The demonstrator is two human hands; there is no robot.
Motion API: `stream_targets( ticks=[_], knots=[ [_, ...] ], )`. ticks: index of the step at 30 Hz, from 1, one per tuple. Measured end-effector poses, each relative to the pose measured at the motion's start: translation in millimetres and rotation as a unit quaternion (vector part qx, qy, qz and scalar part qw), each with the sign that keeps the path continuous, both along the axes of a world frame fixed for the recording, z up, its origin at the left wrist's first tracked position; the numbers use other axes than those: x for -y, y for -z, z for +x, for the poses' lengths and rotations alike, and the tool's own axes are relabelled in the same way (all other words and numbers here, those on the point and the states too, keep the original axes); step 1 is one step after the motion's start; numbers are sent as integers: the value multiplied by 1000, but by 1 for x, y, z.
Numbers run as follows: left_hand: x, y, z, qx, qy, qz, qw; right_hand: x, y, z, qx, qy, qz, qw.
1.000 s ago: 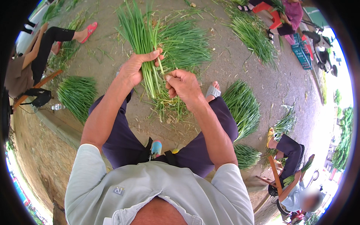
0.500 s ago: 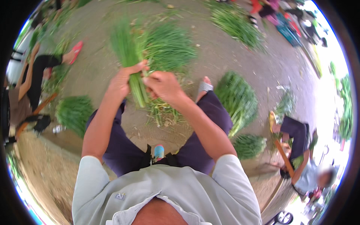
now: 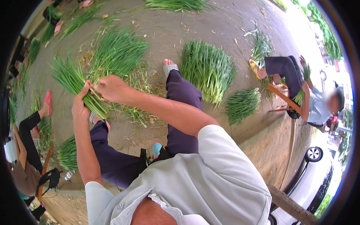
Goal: The person gathers a bunch of green chives and removes individual yellow or wilted leaves by hand before placing the bunch aside.
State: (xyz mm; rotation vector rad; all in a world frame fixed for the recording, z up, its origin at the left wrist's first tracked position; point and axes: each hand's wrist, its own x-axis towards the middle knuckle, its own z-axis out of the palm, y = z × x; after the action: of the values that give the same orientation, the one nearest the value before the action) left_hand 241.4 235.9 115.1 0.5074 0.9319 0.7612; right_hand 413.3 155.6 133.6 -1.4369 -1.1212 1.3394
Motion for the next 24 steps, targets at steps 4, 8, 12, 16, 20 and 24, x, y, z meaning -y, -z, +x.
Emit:
stream_targets(
  ticks=[4, 8, 12, 16, 20, 24],
  knots=[
    [2, 7, 3, -28, 28, 11, 999, 5, 0, -3, 29, -1, 28, 999],
    [1, 10, 13, -29, -7, 2, 1000, -1, 1, -1, 160, -6, 57, 985],
    [-9, 21, 3, -4, 9, 9, 1000, -2, 1, -1, 186, -32, 71, 979],
    [-15, 27, -1, 20, 6, 0, 1000, 0, 6, 1, 174, -44, 85, 980],
    [-11, 23, 8, 23, -11, -10, 1000, 1, 10, 2, 168, -21, 125, 978],
    [-12, 26, 10, 41, 26, 9, 999, -5, 17, 0, 221, 19, 148, 964]
  ],
)
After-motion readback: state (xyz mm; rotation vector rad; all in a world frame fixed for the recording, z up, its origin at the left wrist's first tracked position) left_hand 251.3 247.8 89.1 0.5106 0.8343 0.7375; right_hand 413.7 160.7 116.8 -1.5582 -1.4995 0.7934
